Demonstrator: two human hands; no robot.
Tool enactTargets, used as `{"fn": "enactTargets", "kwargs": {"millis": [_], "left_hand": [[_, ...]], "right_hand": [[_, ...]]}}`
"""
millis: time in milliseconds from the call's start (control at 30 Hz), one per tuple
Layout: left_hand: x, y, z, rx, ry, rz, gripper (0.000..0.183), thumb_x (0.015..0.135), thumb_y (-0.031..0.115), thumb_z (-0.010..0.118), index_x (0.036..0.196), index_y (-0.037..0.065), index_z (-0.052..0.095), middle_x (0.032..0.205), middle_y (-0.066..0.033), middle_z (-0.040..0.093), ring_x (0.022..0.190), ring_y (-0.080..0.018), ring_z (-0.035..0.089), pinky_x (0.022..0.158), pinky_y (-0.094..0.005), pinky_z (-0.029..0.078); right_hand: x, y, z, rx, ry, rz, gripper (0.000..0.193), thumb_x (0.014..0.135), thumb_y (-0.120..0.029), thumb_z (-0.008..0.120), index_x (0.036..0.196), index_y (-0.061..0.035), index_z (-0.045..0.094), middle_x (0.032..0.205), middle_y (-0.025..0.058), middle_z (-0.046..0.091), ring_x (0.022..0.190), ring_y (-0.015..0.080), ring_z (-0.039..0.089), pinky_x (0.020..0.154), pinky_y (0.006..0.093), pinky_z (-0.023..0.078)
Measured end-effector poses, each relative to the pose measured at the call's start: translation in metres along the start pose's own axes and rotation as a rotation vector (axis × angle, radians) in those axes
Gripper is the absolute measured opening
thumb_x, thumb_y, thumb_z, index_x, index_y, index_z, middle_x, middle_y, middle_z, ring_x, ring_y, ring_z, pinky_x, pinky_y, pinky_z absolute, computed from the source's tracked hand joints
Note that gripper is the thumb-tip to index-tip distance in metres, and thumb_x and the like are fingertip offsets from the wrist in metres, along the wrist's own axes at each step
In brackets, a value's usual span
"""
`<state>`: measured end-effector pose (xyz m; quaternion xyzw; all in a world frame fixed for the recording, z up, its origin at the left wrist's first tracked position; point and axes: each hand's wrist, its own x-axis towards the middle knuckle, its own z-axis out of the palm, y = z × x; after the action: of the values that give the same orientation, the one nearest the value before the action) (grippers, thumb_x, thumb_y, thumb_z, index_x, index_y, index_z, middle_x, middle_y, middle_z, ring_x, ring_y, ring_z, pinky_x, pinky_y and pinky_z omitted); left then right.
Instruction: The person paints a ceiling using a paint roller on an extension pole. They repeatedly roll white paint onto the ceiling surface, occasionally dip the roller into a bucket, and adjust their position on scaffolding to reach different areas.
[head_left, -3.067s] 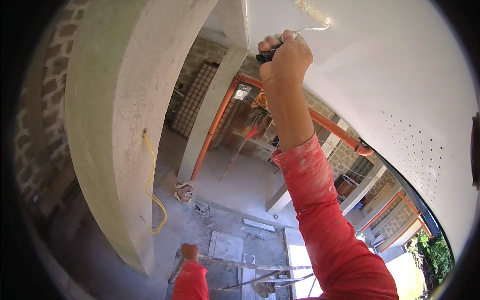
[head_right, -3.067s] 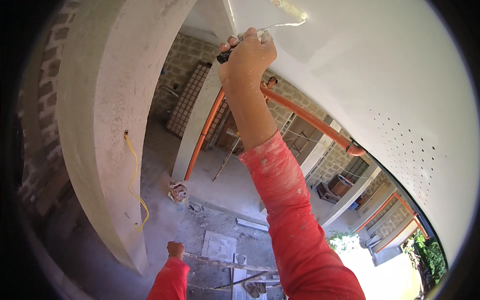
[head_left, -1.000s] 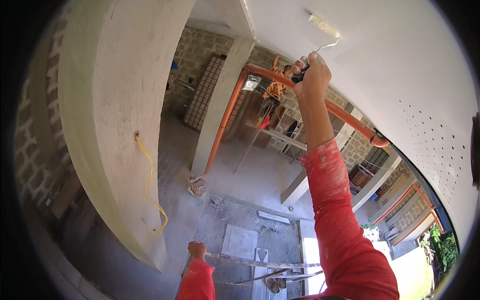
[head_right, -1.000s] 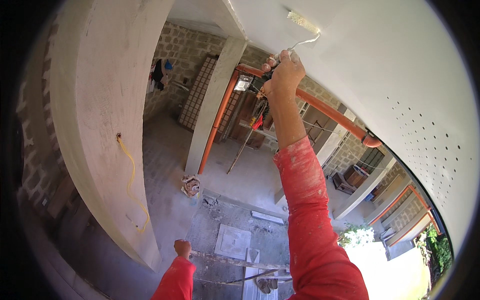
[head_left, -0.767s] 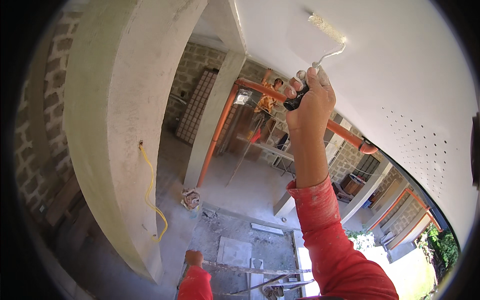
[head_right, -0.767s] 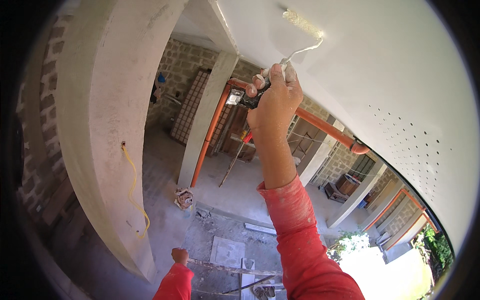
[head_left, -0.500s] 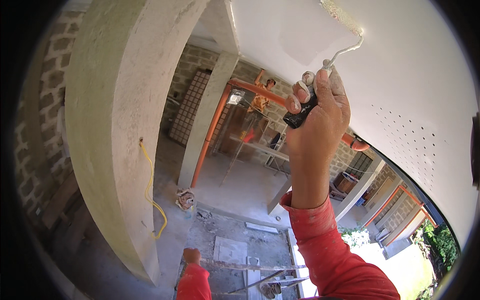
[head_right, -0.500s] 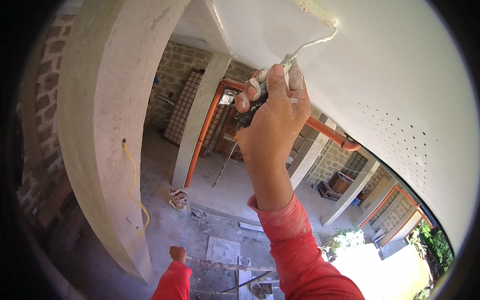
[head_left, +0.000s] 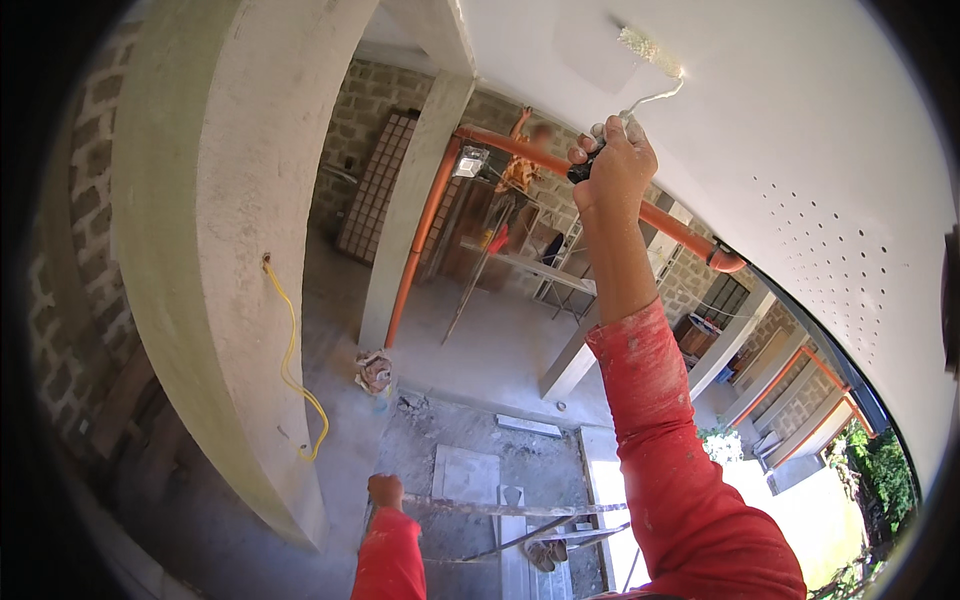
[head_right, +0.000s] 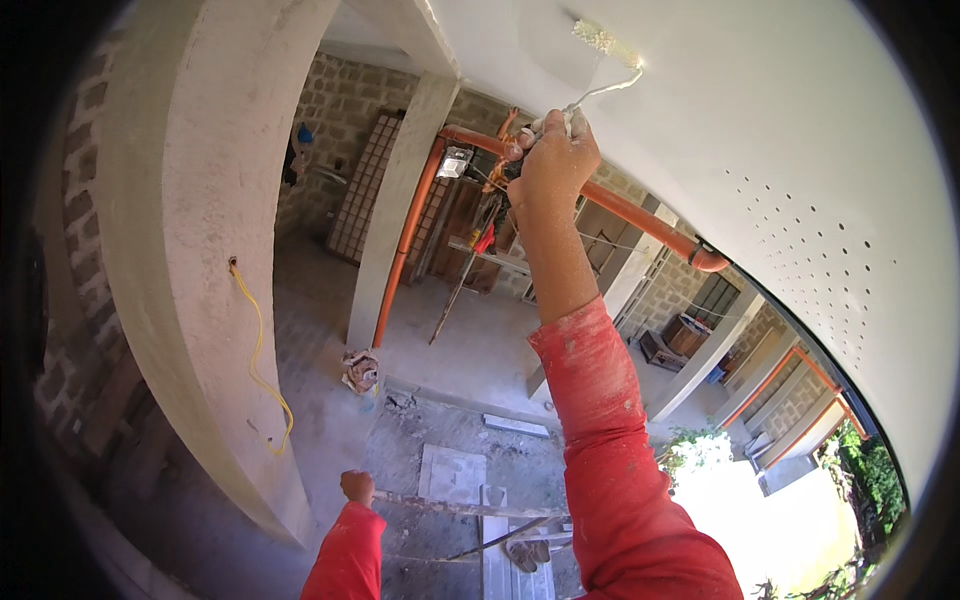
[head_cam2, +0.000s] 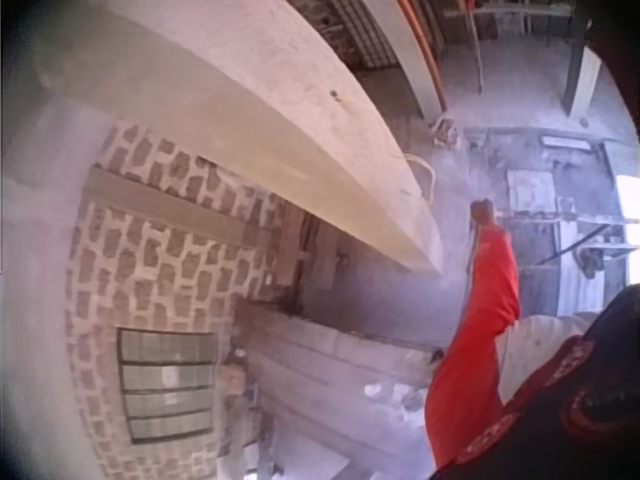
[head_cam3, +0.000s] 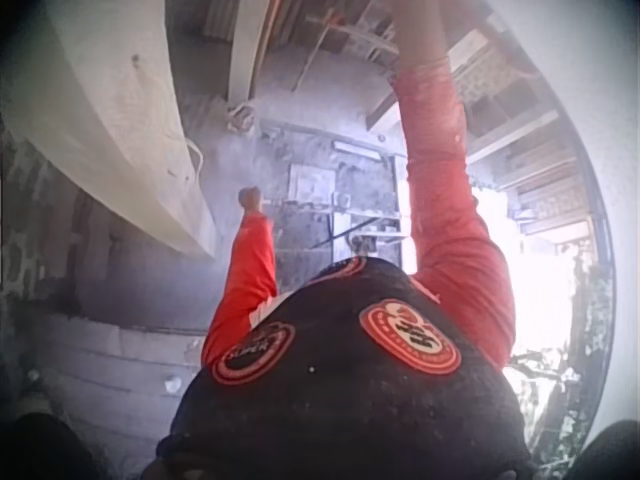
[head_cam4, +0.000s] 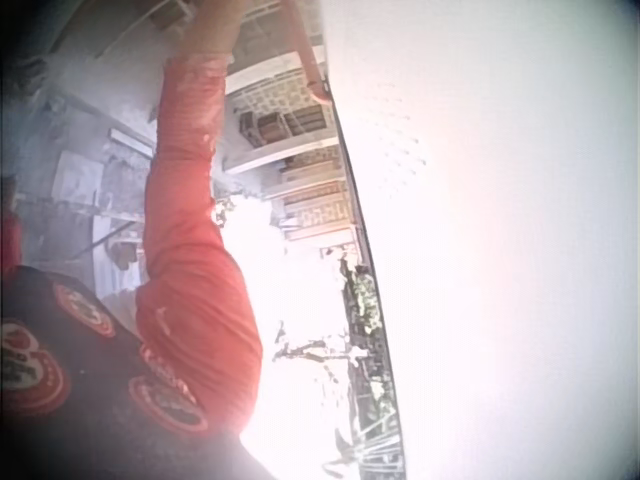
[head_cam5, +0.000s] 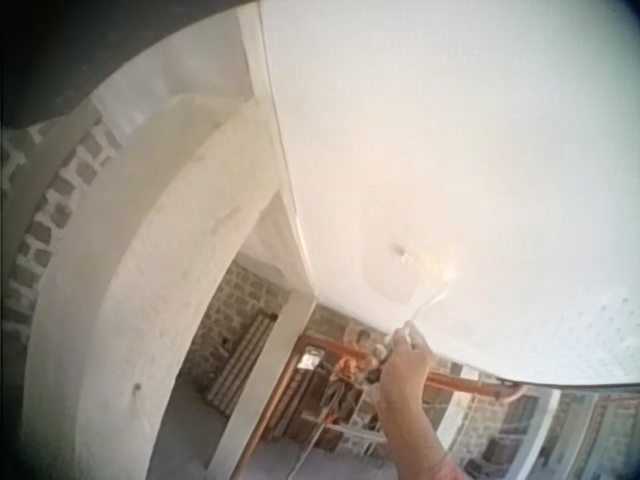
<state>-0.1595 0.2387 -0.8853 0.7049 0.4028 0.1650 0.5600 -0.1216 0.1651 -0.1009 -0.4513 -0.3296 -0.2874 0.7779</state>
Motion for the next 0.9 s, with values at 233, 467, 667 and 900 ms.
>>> {"fn": "enactTargets", "kwargs": {"millis": [233, 467, 667, 900], "left_hand": [[0.008, -0.006, 0.001, 0.048, -0.024, -0.039, 0.019, 0.075, 0.010, 0.057, 0.060, -0.002, 0.059, 0.061, -0.0249, 0.064, 0.056, -0.0450, 0.064, 0.058, -0.0532, 0.050], [0.010, -0.014, -0.010, 0.087, -0.082, 0.091, 0.015, 0.072, 0.009, 0.058, 0.062, -0.002, 0.061, 0.071, -0.0266, 0.067, 0.069, -0.0499, 0.066, 0.066, -0.0535, 0.052], [-0.008, 0.022, -0.021, 0.096, -0.060, -0.064, 0.016, 0.073, 0.011, 0.058, 0.064, -0.001, 0.064, 0.071, -0.0247, 0.069, 0.069, -0.0457, 0.069, 0.068, -0.0527, 0.054], [-0.007, 0.017, -0.016, 0.114, -0.041, -0.009, 0.018, 0.076, 0.011, 0.058, 0.064, -0.001, 0.064, 0.070, -0.0238, 0.068, 0.065, -0.0426, 0.069, 0.065, -0.0515, 0.054]], "right_hand": [[0.087, 0.068, -0.043, 0.053, 0.061, 0.125, 0.009, 0.104, -0.003, 0.049, 0.097, -0.0048, 0.044, 0.082, 0.0080, 0.048, 0.067, 0.0183, 0.049, 0.053, 0.0319, 0.042], [0.164, 0.118, -0.082, 0.171, 0.079, 0.273, 0.012, 0.102, 0.000, 0.045, 0.092, -0.0061, 0.041, 0.078, 0.0058, 0.045, 0.064, 0.0186, 0.046, 0.052, 0.0331, 0.041], [0.217, 0.143, -0.111, 0.195, 0.203, 0.362, 0.011, 0.102, -0.002, 0.046, 0.092, -0.0045, 0.044, 0.079, 0.0074, 0.046, 0.064, 0.0198, 0.044, 0.053, 0.0349, 0.040], [0.203, 0.129, -0.121, 0.187, 0.155, 0.303, 0.008, 0.103, -0.003, 0.047, 0.095, -0.0047, 0.046, 0.081, 0.0075, 0.047, 0.063, 0.0192, 0.045, 0.053, 0.0343, 0.041]]}}
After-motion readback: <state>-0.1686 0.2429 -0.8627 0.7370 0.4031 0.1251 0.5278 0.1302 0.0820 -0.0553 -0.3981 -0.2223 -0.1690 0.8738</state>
